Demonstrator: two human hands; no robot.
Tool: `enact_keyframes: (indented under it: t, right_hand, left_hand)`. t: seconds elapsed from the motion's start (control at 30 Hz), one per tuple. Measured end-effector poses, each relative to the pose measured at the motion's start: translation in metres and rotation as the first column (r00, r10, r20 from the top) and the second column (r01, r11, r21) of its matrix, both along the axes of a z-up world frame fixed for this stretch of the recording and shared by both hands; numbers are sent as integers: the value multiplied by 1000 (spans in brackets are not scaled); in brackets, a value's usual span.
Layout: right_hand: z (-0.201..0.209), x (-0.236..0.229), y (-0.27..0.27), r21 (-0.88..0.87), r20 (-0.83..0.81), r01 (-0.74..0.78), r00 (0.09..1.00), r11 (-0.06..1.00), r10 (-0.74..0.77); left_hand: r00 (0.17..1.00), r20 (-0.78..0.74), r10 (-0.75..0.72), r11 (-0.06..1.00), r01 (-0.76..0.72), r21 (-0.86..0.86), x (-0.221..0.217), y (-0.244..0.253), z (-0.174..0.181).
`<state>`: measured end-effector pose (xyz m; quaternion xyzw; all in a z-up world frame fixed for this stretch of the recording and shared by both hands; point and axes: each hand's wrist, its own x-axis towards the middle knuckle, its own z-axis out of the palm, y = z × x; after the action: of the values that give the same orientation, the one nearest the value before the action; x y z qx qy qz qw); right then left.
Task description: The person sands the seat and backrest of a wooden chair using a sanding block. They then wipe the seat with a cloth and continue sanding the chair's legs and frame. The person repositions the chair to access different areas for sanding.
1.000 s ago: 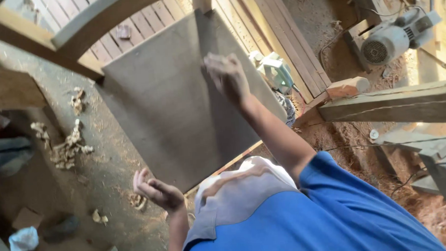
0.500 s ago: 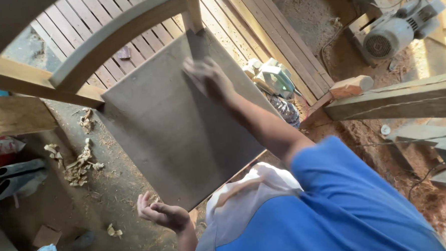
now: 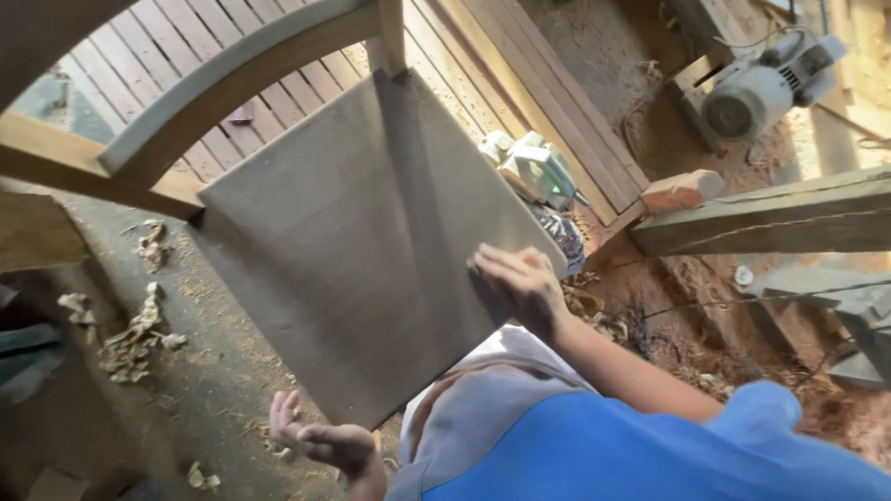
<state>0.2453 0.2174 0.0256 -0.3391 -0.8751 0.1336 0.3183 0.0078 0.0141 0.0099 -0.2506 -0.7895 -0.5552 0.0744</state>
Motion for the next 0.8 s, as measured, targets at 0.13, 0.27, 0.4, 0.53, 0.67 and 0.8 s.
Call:
enact_keyframes:
  t: [0.13, 0.27, 0.4, 0.53, 0.67, 0.8]
  right_hand:
    - [-12, -94, 93, 106, 85, 13, 996, 994, -22]
    - [-34, -174, 162, 347, 62, 150, 981, 926, -182]
    - [-54, -108, 90, 398, 527, -167, 847, 902, -76]
    - [8, -12, 0, 96, -82, -123, 988, 988, 131]
    - [-9, 9, 15, 104, 48, 25, 998, 994, -30]
    - [-50, -48, 136, 150, -134, -4, 991, 989, 25]
  left_hand:
    - [999, -15, 37, 999, -37, -21, 0, -1, 2]
    - [995, 86, 44, 996, -37, -84, 1, -3, 6]
    - [995, 94, -26, 996, 34, -85, -2, -2, 11]
    - [991, 131, -43, 992, 58, -113, -4, 1, 10]
    - [993, 64, -94, 989, 101, -111, -8, -5, 5]
    - [991, 73, -116, 987, 123, -101, -6, 0, 17]
